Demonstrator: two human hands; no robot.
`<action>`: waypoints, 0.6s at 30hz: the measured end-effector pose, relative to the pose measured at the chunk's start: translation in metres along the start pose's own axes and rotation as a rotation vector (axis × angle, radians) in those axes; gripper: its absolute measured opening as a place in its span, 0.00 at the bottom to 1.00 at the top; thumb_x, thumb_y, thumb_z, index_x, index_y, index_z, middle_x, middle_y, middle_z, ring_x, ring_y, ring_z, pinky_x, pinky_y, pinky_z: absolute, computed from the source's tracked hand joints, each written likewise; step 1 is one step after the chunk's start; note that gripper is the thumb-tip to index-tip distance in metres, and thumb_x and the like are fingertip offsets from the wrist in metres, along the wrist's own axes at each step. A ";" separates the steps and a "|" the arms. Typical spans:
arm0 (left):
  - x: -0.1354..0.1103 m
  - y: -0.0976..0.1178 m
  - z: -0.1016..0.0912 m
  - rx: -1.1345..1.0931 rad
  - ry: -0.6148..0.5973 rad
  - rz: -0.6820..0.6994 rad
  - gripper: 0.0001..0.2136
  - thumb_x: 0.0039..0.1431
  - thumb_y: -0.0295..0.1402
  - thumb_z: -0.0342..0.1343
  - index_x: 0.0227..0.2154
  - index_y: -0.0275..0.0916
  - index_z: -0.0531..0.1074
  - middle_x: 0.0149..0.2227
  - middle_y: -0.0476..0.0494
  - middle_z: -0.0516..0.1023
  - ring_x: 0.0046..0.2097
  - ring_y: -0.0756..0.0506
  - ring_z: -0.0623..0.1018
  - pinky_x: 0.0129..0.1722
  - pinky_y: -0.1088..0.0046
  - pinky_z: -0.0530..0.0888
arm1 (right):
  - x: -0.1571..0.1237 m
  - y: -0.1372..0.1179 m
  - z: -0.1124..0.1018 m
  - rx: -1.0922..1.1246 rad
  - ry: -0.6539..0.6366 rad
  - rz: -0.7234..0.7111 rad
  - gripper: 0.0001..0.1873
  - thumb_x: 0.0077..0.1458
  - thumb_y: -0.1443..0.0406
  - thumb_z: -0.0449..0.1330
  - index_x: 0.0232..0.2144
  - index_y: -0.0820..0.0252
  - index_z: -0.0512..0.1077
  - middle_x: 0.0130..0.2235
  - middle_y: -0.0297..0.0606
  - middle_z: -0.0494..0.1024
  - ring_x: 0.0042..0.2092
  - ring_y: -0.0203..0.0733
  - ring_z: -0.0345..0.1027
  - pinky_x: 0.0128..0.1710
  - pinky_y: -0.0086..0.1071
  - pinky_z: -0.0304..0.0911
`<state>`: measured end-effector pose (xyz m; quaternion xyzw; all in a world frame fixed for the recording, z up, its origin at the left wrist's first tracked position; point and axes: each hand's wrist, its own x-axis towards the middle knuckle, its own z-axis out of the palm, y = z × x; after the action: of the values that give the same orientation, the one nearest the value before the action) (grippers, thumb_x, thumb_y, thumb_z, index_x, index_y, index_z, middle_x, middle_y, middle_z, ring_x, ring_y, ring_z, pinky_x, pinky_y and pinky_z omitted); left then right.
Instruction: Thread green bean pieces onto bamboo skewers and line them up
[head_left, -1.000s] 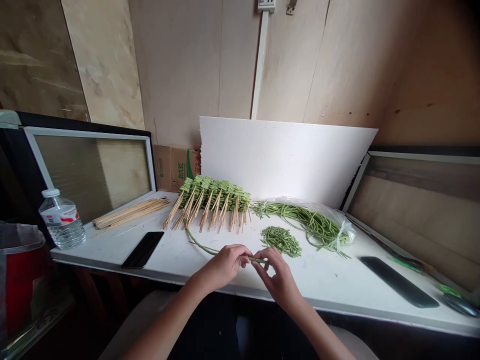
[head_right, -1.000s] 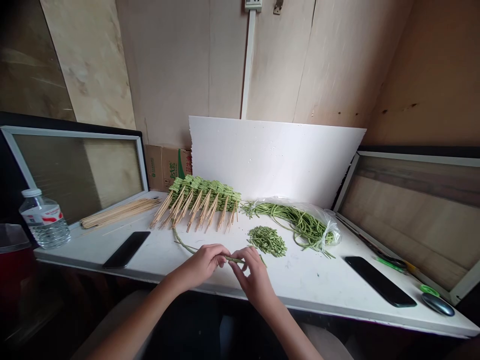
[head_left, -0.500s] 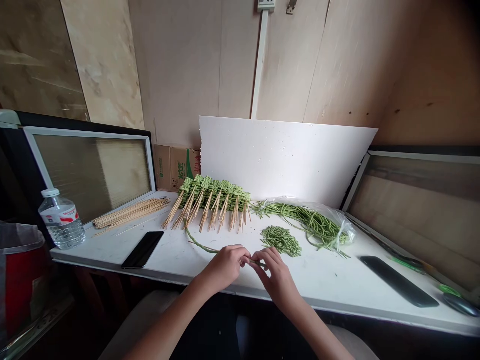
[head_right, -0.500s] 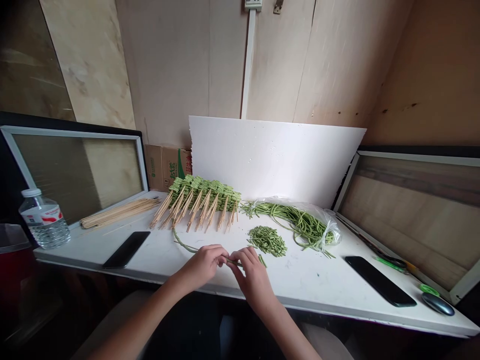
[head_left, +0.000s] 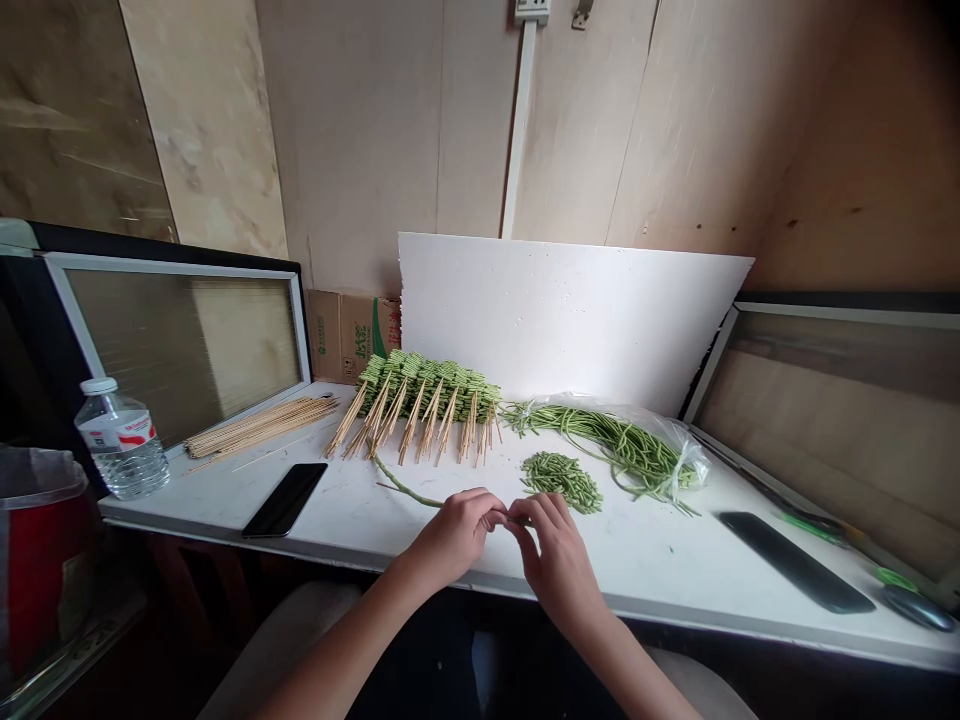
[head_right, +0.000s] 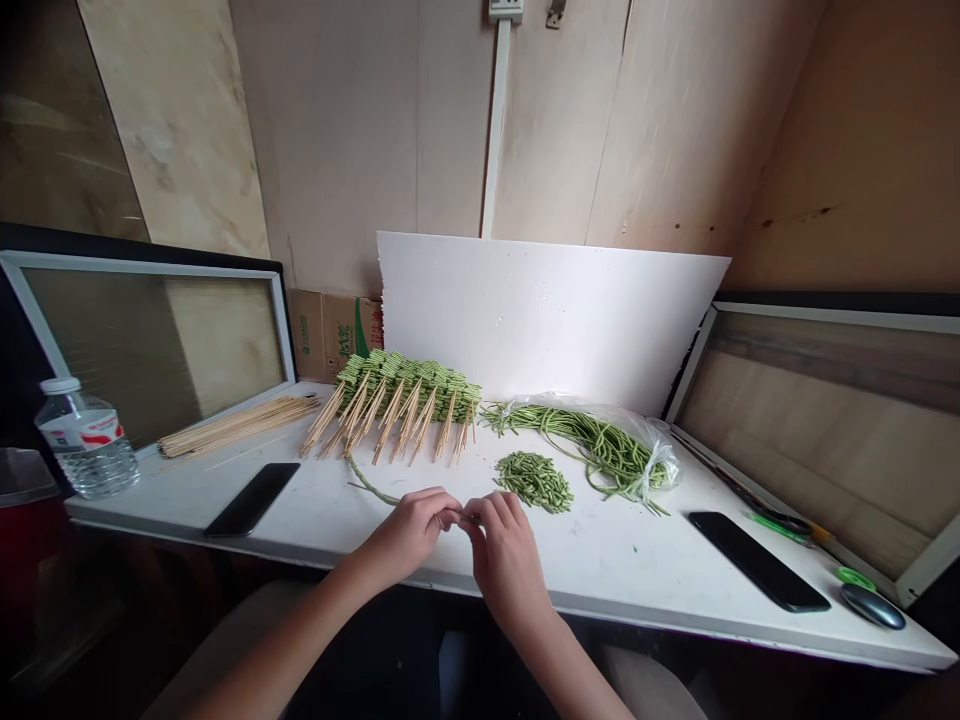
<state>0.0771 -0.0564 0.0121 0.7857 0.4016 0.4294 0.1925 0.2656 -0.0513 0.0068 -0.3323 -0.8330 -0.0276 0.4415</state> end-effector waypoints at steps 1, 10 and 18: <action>0.000 0.002 0.001 -0.007 -0.007 -0.005 0.11 0.66 0.21 0.50 0.37 0.38 0.76 0.37 0.45 0.78 0.38 0.47 0.76 0.38 0.74 0.70 | -0.001 0.000 0.001 0.016 0.008 0.004 0.09 0.66 0.74 0.55 0.40 0.54 0.67 0.37 0.38 0.74 0.41 0.48 0.63 0.39 0.40 0.63; 0.002 0.011 0.007 -0.197 0.026 -0.019 0.10 0.63 0.22 0.52 0.27 0.36 0.73 0.28 0.49 0.73 0.32 0.50 0.71 0.34 0.76 0.66 | -0.005 -0.013 0.003 0.262 0.123 0.233 0.16 0.55 0.79 0.51 0.33 0.53 0.68 0.34 0.37 0.74 0.43 0.49 0.63 0.41 0.39 0.62; 0.000 0.005 0.013 -0.336 0.032 -0.079 0.10 0.59 0.22 0.52 0.25 0.36 0.74 0.24 0.50 0.70 0.29 0.51 0.70 0.32 0.76 0.67 | -0.007 -0.015 0.007 0.407 0.151 0.400 0.09 0.54 0.72 0.56 0.30 0.54 0.73 0.33 0.38 0.76 0.42 0.49 0.66 0.41 0.38 0.63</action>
<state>0.0904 -0.0583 0.0080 0.7191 0.3577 0.4951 0.3314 0.2551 -0.0641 0.0009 -0.3914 -0.7042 0.2029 0.5566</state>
